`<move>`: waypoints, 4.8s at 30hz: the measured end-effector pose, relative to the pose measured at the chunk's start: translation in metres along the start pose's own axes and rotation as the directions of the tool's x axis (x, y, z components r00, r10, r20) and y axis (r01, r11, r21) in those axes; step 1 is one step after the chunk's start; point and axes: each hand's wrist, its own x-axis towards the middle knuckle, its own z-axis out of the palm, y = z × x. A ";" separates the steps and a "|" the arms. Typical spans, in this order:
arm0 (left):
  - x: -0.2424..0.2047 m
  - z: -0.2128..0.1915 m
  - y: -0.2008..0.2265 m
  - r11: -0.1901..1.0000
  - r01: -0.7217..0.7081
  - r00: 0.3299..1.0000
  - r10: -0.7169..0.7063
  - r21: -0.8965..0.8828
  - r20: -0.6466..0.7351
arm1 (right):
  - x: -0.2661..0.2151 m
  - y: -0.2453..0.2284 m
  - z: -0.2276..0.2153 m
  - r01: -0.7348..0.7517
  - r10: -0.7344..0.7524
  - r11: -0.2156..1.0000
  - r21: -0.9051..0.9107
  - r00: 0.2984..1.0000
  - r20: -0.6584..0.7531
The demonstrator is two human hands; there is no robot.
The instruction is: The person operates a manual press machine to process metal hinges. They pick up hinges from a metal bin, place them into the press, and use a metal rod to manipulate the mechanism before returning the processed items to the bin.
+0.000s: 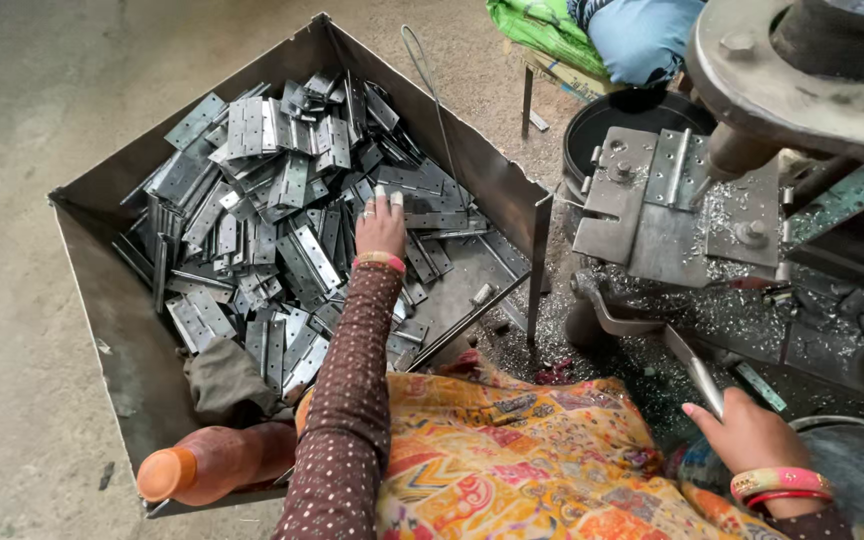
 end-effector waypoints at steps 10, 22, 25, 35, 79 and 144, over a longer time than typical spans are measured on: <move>-0.001 0.093 -0.017 0.985 -0.125 0.954 0.088 0.115 0.288 | -0.006 0.002 0.009 0.018 -0.017 1.000 0.006 0.998 -0.063; -0.054 0.102 0.022 0.875 -0.298 0.952 0.240 0.381 0.192 | -0.010 -0.001 0.009 0.028 -0.024 0.999 0.044 0.995 -0.092; -0.074 0.070 0.029 0.962 -0.231 0.966 0.208 0.147 0.156 | -0.010 -0.002 0.008 0.075 -0.063 0.994 0.085 0.989 -0.133; -0.095 -0.185 0.126 0.885 -0.312 0.939 0.233 -0.345 -0.252 | -0.016 -0.020 -0.002 -0.006 0.014 0.995 0.097 0.996 -0.089; -0.016 -0.150 0.360 0.894 -0.353 0.903 0.403 -0.277 0.149 | 0.012 -0.014 -0.015 0.018 -0.018 0.999 0.038 1.000 -0.003; -0.042 -0.179 0.330 0.844 -0.458 0.820 0.279 -0.280 -0.500 | -0.050 -0.057 -0.101 0.298 -0.161 0.949 0.099 0.733 -0.661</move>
